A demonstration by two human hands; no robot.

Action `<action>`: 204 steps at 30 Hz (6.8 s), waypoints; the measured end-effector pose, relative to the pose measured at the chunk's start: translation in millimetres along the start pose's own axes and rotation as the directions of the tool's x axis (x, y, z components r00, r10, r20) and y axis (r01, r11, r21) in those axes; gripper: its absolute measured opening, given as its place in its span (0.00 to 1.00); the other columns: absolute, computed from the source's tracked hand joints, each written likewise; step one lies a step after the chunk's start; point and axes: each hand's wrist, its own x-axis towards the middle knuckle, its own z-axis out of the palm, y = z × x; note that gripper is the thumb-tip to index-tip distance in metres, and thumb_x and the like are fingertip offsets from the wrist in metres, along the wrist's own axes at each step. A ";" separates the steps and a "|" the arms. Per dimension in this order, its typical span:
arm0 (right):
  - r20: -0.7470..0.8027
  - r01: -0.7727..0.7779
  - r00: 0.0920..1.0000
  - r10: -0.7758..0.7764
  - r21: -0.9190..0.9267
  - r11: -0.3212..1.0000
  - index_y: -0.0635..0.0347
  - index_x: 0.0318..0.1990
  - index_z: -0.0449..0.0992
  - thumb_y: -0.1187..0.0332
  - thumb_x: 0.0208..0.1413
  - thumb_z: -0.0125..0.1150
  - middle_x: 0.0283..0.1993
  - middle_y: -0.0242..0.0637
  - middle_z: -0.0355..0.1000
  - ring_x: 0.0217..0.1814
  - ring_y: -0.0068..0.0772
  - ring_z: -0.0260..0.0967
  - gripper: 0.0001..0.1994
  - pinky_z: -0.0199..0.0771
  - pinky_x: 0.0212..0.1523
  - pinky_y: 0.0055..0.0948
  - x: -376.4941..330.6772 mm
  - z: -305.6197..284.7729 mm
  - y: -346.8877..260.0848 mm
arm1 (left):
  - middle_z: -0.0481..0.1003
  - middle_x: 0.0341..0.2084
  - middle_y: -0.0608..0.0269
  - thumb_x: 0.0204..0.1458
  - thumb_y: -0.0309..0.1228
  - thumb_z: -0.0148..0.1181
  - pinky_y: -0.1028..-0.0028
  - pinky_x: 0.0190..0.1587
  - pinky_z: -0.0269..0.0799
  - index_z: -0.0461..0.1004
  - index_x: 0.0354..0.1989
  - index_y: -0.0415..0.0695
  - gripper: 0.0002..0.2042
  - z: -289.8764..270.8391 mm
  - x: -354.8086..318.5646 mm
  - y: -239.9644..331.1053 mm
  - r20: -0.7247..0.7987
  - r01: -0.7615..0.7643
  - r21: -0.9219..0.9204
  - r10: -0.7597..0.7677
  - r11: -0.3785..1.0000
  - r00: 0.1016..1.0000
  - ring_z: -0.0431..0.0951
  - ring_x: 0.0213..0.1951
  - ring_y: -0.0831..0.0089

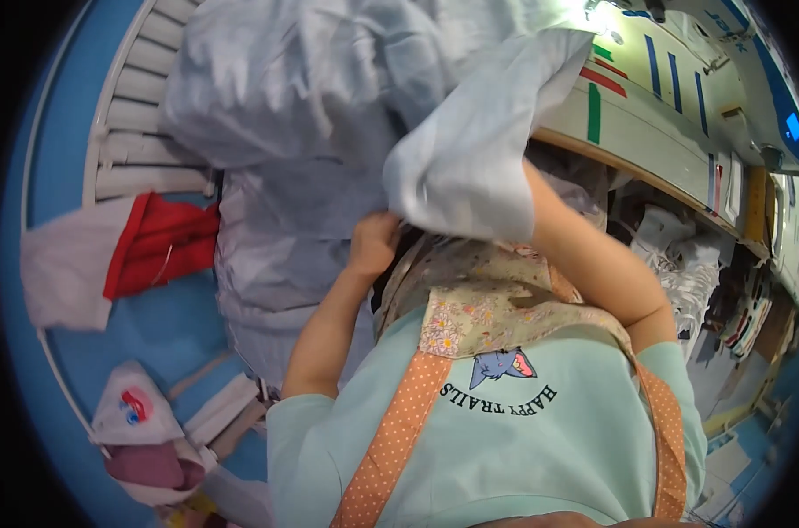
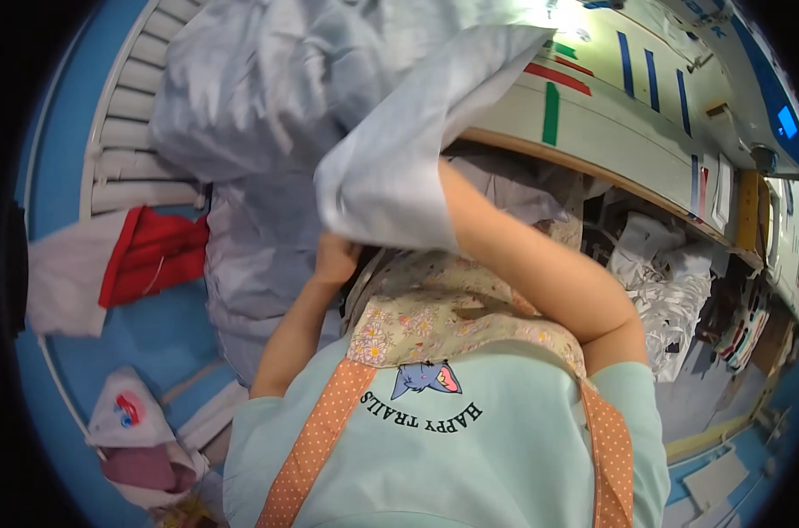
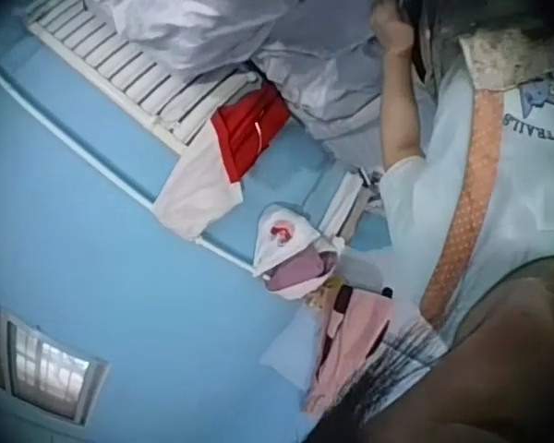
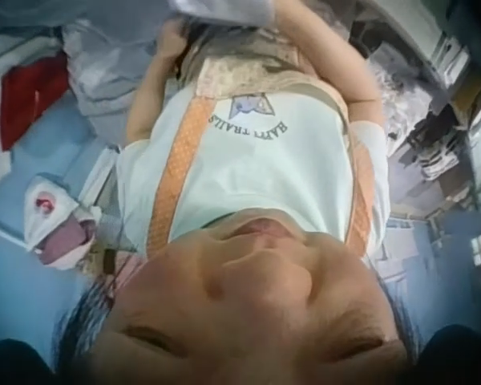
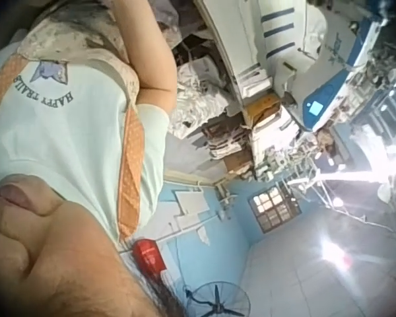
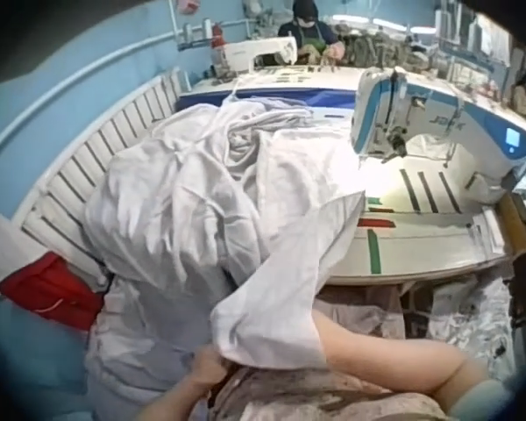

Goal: Sewing the edges of white fabric covers using an industrial sewing machine.

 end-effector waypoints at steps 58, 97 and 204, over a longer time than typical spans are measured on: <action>0.633 -0.622 0.354 0.689 0.709 -0.332 0.62 0.62 0.61 0.87 0.44 0.56 0.27 0.34 0.71 0.27 0.21 0.69 0.32 0.64 0.28 0.19 -105.5 -229.4 -74.2 | 0.72 0.21 0.54 0.59 0.33 0.47 0.61 0.27 0.69 0.63 0.36 0.41 0.07 -100.4 -76.0 260.5 0.765 -0.360 -0.605 0.644 0.711 -0.012 0.73 0.24 0.51; 0.584 -0.633 0.459 0.670 0.744 -0.214 0.64 0.33 0.78 0.84 0.46 0.52 0.32 0.38 0.76 0.36 0.30 0.73 0.10 0.72 0.37 0.25 -94.5 -139.7 16.1 | 0.71 0.45 0.51 0.55 0.46 0.51 0.69 0.57 0.60 0.70 0.49 0.42 0.21 -108.2 71.3 197.8 0.357 -0.441 0.468 0.293 0.765 0.887 0.68 0.51 0.64; 0.336 -0.698 0.145 0.930 0.701 -0.145 0.65 0.47 0.72 0.70 0.56 0.56 0.41 0.38 0.74 0.37 0.24 0.71 0.12 0.69 0.32 0.18 -83.6 6.2 36.9 | 0.74 0.32 0.56 0.43 0.21 0.57 0.63 0.42 0.67 0.70 0.33 0.41 0.08 8.6 -17.5 -15.2 -0.666 -0.048 0.083 0.091 0.995 0.741 0.72 0.38 0.56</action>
